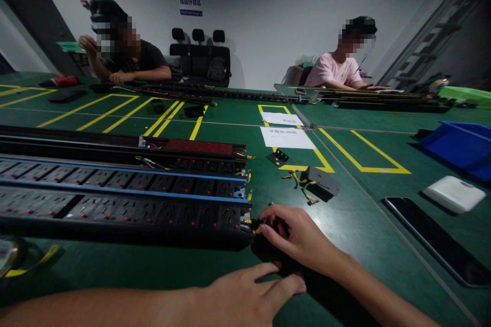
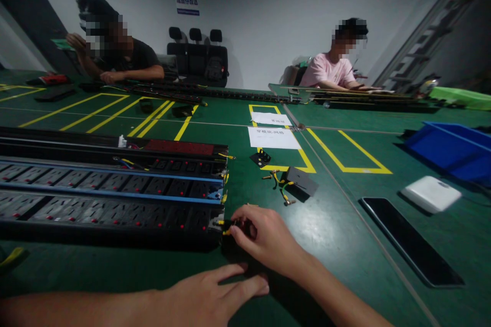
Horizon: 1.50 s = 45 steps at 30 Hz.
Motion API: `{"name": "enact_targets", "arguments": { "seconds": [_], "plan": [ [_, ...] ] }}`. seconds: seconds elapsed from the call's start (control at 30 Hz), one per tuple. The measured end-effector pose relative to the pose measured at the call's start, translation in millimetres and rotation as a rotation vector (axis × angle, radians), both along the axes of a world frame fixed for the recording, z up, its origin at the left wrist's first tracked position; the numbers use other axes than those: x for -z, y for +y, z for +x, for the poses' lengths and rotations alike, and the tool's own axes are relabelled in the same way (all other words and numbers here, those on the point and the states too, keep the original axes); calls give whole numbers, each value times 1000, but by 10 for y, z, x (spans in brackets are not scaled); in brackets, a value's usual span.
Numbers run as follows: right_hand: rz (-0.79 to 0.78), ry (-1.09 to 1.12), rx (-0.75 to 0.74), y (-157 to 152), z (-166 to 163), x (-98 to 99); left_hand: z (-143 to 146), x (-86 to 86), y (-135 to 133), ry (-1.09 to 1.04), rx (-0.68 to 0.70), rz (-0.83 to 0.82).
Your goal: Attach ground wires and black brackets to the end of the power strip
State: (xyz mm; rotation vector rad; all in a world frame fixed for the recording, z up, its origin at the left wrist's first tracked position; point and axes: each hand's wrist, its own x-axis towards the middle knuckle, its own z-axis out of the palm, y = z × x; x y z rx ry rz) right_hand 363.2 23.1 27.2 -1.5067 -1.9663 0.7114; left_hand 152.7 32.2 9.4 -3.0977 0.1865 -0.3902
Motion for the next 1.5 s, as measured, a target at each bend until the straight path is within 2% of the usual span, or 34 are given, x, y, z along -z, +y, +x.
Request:
{"name": "enact_targets", "arguments": {
  "seconds": [0.17,0.4,0.6,0.83,0.93,1.17,1.5],
  "plan": [
    [26,17,-7,7,20,-16,-23,-127,12,35,51,0],
    [69,11,-8,10,37,-36,-53,-156,13,-1,41,61],
    [82,45,10,28,67,-53,-89,-271,46,86,102,-58],
    [53,46,-10,30,102,-74,-77,-334,40,147,110,-194],
    [88,11,-21,30,140,-54,-71,-355,54,153,121,-218],
    [80,-22,-141,68,240,-7,-72,-352,53,189,122,-322],
    [155,-107,-89,112,214,83,-57,-357,29,183,108,-315]
  ]
}}
